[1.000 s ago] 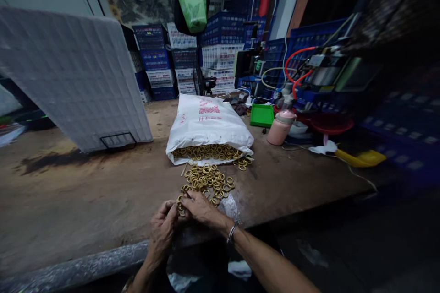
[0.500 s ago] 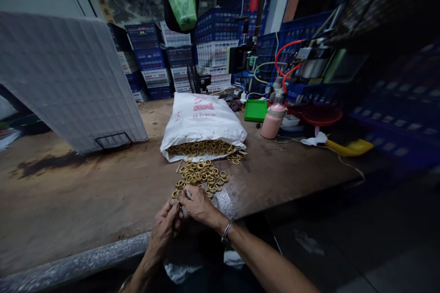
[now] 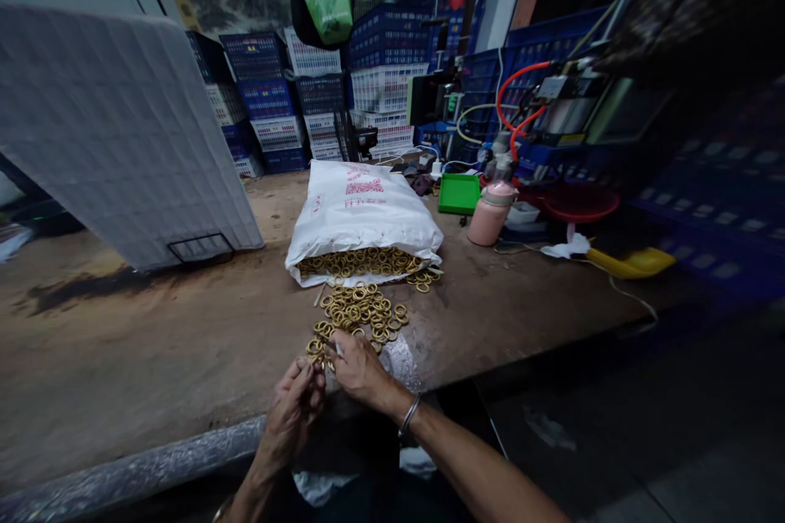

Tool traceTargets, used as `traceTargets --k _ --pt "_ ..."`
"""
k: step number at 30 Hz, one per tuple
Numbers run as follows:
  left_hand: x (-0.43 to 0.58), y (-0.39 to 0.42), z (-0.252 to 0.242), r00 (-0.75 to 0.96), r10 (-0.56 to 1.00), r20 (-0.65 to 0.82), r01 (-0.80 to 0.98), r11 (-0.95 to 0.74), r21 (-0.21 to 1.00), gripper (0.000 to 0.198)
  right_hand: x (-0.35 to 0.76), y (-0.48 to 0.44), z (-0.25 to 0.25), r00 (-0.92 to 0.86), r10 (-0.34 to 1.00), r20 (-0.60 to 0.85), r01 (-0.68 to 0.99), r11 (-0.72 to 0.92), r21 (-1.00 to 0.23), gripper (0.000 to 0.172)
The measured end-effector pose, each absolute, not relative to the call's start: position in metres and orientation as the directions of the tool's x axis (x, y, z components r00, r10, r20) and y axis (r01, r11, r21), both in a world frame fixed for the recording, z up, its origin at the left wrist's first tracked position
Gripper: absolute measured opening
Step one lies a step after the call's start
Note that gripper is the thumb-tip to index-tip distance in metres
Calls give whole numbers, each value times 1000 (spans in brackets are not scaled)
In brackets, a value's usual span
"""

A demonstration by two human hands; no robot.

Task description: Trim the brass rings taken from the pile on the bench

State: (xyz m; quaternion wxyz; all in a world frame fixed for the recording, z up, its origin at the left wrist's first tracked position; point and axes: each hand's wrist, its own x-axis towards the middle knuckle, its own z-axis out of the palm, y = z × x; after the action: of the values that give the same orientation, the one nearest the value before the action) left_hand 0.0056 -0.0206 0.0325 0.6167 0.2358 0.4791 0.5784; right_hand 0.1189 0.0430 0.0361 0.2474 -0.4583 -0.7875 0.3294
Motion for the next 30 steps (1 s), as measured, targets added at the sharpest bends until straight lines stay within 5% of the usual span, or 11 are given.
traceTargets --k 5,10,22,30 --pt "5 -17 27 -125 946 -299 -521 194 831 32 123 35 36 -552 832 55 692 494 -526 25" --pt "4 -14 19 -124 952 -279 -502 183 845 31 122 33 44 -555 832 7 746 502 -439 29" --pt "1 -15 16 -147 977 -157 -309 106 945 30 123 46 31 -590 805 -53 732 507 -455 23" --pt "8 -10 30 -125 968 -219 -440 143 886 30 135 64 36 -493 867 71 751 466 -468 30"
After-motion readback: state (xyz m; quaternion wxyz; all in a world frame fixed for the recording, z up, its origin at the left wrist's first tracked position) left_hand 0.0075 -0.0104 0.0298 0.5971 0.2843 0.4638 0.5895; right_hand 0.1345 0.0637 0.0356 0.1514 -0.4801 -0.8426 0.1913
